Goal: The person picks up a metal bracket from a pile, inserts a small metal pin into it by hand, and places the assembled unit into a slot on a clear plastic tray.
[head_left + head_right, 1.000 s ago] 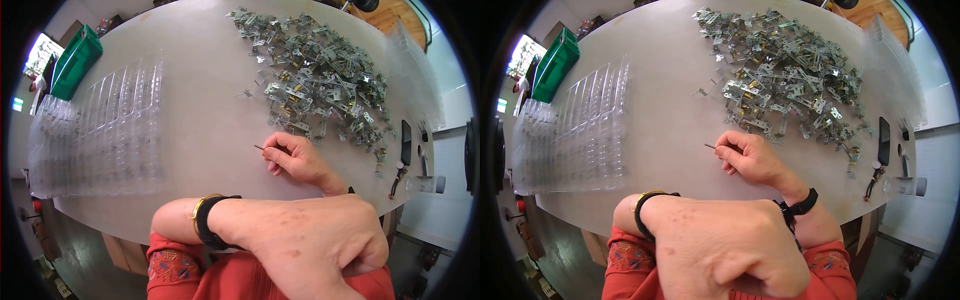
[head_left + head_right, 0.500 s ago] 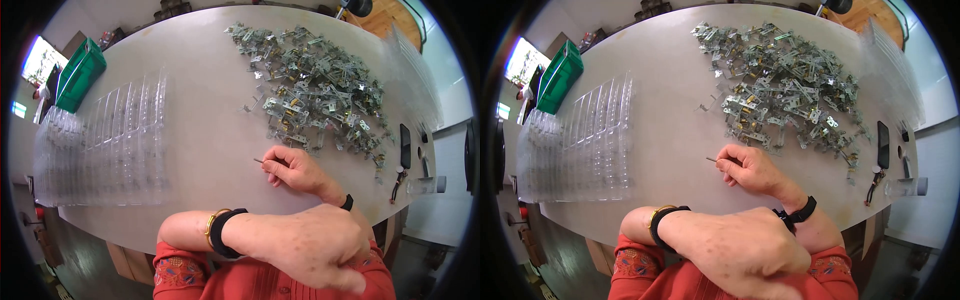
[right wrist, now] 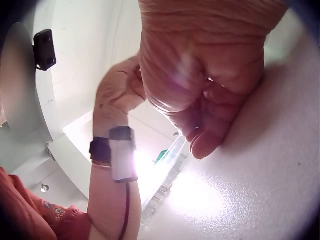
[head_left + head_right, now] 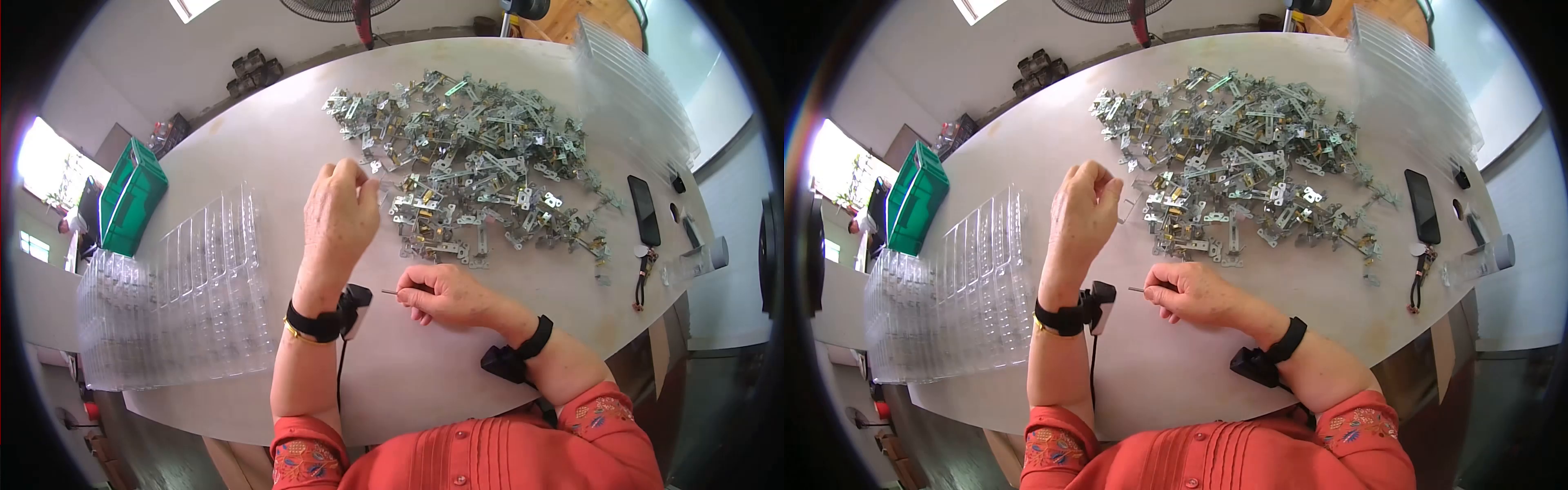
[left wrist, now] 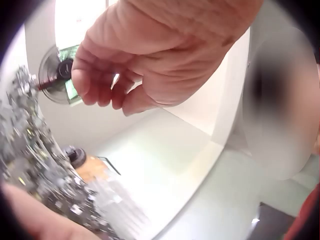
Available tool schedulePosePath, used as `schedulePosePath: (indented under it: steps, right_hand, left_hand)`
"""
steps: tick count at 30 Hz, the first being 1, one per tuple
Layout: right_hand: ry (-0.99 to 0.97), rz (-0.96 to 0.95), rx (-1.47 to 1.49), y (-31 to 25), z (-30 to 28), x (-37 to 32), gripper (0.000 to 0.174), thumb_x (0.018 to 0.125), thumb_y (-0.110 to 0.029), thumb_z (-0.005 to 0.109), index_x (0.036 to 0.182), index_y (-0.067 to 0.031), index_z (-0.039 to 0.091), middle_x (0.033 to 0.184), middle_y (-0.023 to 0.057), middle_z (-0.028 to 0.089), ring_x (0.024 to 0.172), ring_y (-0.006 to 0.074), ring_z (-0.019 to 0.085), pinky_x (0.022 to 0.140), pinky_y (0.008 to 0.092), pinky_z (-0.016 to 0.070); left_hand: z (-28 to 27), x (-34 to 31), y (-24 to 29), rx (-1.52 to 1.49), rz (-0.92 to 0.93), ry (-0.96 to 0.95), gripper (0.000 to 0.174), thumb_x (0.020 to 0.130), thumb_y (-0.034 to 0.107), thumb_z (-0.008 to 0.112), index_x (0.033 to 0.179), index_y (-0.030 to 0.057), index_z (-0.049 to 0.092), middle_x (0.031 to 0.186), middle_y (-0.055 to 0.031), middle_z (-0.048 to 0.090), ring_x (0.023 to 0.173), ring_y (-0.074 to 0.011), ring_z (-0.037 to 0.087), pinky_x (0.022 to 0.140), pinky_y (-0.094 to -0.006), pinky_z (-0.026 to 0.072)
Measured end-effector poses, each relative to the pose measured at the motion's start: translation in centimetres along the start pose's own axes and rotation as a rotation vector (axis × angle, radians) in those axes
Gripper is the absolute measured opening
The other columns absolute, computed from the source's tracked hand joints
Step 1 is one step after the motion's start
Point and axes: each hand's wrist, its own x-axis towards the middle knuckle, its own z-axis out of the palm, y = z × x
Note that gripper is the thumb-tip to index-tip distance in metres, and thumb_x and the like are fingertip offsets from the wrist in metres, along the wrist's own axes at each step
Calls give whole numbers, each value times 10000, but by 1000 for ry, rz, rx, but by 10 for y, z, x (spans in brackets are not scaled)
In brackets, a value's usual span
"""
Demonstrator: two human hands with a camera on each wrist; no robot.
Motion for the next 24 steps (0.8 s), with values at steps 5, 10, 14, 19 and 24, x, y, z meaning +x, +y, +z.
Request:
schedulePosePath:
  steps: [5, 10, 14, 19, 24]
  right_hand:
    - [-3, -47, 24, 5, -1, 1, 178, 1017, -206, 592, 995, -32, 626, 811, 23, 652, 710, 103, 664, 642, 257, 568]
    - [0, -31, 22, 0, -1, -1, 200, 1011, -218, 591, 997, -21, 614, 821, 39, 655, 712, 123, 681, 636, 270, 576]
    - [-3, -51, 4, 3, -1, 0, 206, 1009, -218, 589, 1005, -14, 617, 830, 45, 659, 721, 130, 683, 641, 281, 580]
    - [-20, -79, 60, 7, -1, -1, 209, 1003, -210, 586, 1008, -5, 623, 824, 52, 655, 730, 133, 680, 638, 283, 581]
    - [-14, -93, 28, 7, -1, 0, 204, 1014, -210, 597, 1011, -10, 639, 831, 29, 648, 726, 103, 656, 653, 267, 576]
  left_hand:
    - [8, -9, -33, 199, -84, -244, 284, 830, 212, 721, 1012, 4, 654, 1009, -210, 649, 962, -373, 634, 840, -443, 501]
    - [24, -17, -42, 247, -72, -313, 266, 805, 202, 734, 966, 3, 659, 938, -183, 676, 902, -359, 642, 804, -418, 517]
    - [23, -18, -50, 231, -82, -260, 241, 842, 200, 705, 915, -22, 649, 841, -162, 681, 786, -303, 666, 734, -393, 532]
    - [-6, -35, -47, -389, -608, -286, 278, 930, 206, 618, 828, -50, 650, 755, -87, 651, 655, -142, 628, 584, -344, 515]
    - [-8, -43, -51, 84, -538, -392, 273, 920, 222, 650, 906, -50, 652, 782, -115, 646, 670, -166, 632, 622, -340, 520]
